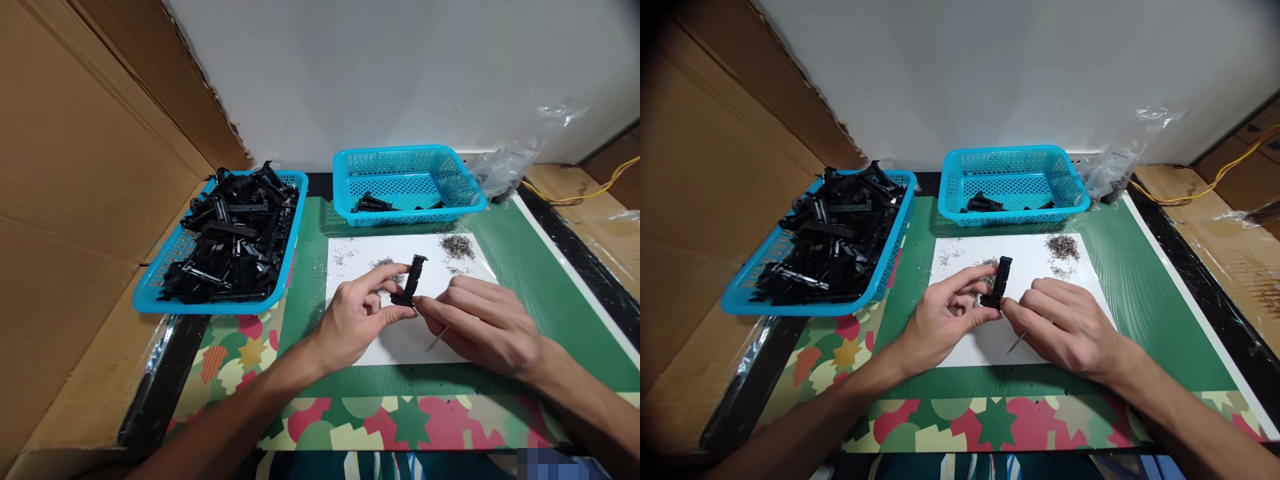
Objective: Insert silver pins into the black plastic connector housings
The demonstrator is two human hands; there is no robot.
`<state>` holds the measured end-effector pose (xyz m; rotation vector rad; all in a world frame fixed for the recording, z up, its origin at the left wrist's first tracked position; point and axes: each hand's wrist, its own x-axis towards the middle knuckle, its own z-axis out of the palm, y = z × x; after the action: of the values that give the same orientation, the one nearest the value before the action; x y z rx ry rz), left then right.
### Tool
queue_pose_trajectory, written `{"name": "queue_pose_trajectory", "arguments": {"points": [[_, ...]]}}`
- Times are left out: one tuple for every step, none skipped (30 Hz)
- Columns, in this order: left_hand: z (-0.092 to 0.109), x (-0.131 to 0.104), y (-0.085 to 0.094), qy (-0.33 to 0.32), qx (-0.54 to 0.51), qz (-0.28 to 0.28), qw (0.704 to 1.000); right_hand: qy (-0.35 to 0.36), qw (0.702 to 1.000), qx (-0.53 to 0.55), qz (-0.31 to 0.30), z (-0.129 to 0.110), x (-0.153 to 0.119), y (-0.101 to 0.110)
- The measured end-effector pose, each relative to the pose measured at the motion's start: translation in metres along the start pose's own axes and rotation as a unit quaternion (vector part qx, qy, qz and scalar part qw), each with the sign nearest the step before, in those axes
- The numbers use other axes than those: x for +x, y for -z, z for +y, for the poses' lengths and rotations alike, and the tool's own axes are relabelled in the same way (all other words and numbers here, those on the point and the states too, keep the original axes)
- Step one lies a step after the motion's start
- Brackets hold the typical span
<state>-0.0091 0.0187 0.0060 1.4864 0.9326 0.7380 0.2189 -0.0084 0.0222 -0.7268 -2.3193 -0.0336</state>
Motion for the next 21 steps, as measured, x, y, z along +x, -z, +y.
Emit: {"name": "queue_pose_trajectory", "arguments": {"points": [[-0.0001, 0.0000, -0.0002, 0.001, -0.003, -0.002, 1.000, -0.003, 1.000, 0.007, 0.003, -0.0006, 0.0001, 0.0001], [-0.0003, 0.0000, -0.0005, 0.001, -0.007, -0.003, 1.000, -0.006, 1.000, 0.013, 0.005, -0.0011, 0.0000, -0.0001], [-0.0005, -0.0001, -0.0008, 0.002, -0.012, -0.004, 1.000, -0.007, 1.000, 0.019, 0.012, -0.0014, -0.0003, -0.0004], [-0.0007, -0.0001, -0.0012, 0.002, -0.017, -0.004, 1.000, -0.009, 1.000, 0.024, 0.017, -0.0016, -0.0007, -0.0008], [-0.0010, -0.0001, -0.0016, 0.004, -0.022, -0.003, 1.000, -0.012, 0.999, 0.027, 0.022, -0.0016, -0.0012, -0.0013], [-0.0012, -0.0001, -0.0018, 0.006, -0.026, -0.001, 1.000, -0.014, 0.999, 0.029, 0.022, -0.0015, -0.0016, -0.0018], [-0.0013, -0.0001, -0.0020, 0.007, -0.030, 0.001, 1.000, -0.017, 0.999, 0.029, 0.022, -0.0014, -0.0020, -0.0021], [-0.0013, 0.0000, -0.0021, 0.009, -0.033, 0.004, 0.999, -0.018, 0.999, 0.028, 0.020, -0.0011, -0.0023, -0.0024], [-0.0012, 0.0001, -0.0021, 0.011, -0.036, 0.007, 0.999, -0.018, 0.999, 0.027, 0.018, -0.0008, -0.0025, -0.0025], [-0.0010, 0.0001, -0.0020, 0.013, -0.038, 0.010, 0.999, -0.015, 0.999, 0.027, 0.016, -0.0005, -0.0028, -0.0026], [-0.0008, 0.0002, -0.0019, 0.014, -0.040, 0.011, 0.999, -0.014, 0.999, 0.027, 0.016, -0.0002, -0.0031, -0.0026], [-0.0006, 0.0002, -0.0018, 0.015, -0.042, 0.011, 0.999, -0.013, 0.999, 0.028, 0.015, 0.0002, -0.0035, -0.0027], [-0.0004, 0.0002, -0.0017, 0.016, -0.044, 0.010, 0.999, -0.013, 0.999, 0.030, 0.013, 0.0006, -0.0041, -0.0027], [-0.0002, 0.0002, -0.0017, 0.017, -0.046, 0.008, 0.999, -0.014, 0.999, 0.031, 0.011, 0.0010, -0.0048, -0.0028], [-0.0001, 0.0001, -0.0017, 0.018, -0.049, 0.007, 0.999, -0.016, 0.999, 0.032, 0.010, 0.0014, -0.0055, -0.0029], [0.0000, 0.0001, -0.0018, 0.020, -0.052, 0.007, 0.998, -0.017, 0.999, 0.034, 0.012, 0.0018, -0.0063, -0.0031], [0.0002, 0.0001, -0.0018, 0.021, -0.056, 0.007, 0.998, -0.018, 0.999, 0.036, 0.015, 0.0022, -0.0069, -0.0031], [0.0004, 0.0001, -0.0019, 0.023, -0.061, 0.006, 0.998, -0.020, 0.999, 0.040, 0.016, 0.0024, -0.0071, -0.0032], [0.0006, 0.0002, -0.0020, 0.024, -0.068, 0.004, 0.997, -0.023, 0.999, 0.044, 0.017, 0.0025, -0.0070, -0.0031], [0.0008, 0.0003, -0.0020, 0.024, -0.075, 0.002, 0.997, -0.027, 0.998, 0.047, 0.018, 0.0023, -0.0065, -0.0029], [0.0010, 0.0005, -0.0020, 0.024, -0.082, 0.000, 0.996, -0.031, 0.998, 0.050, 0.019, 0.0019, -0.0055, -0.0027]]}}
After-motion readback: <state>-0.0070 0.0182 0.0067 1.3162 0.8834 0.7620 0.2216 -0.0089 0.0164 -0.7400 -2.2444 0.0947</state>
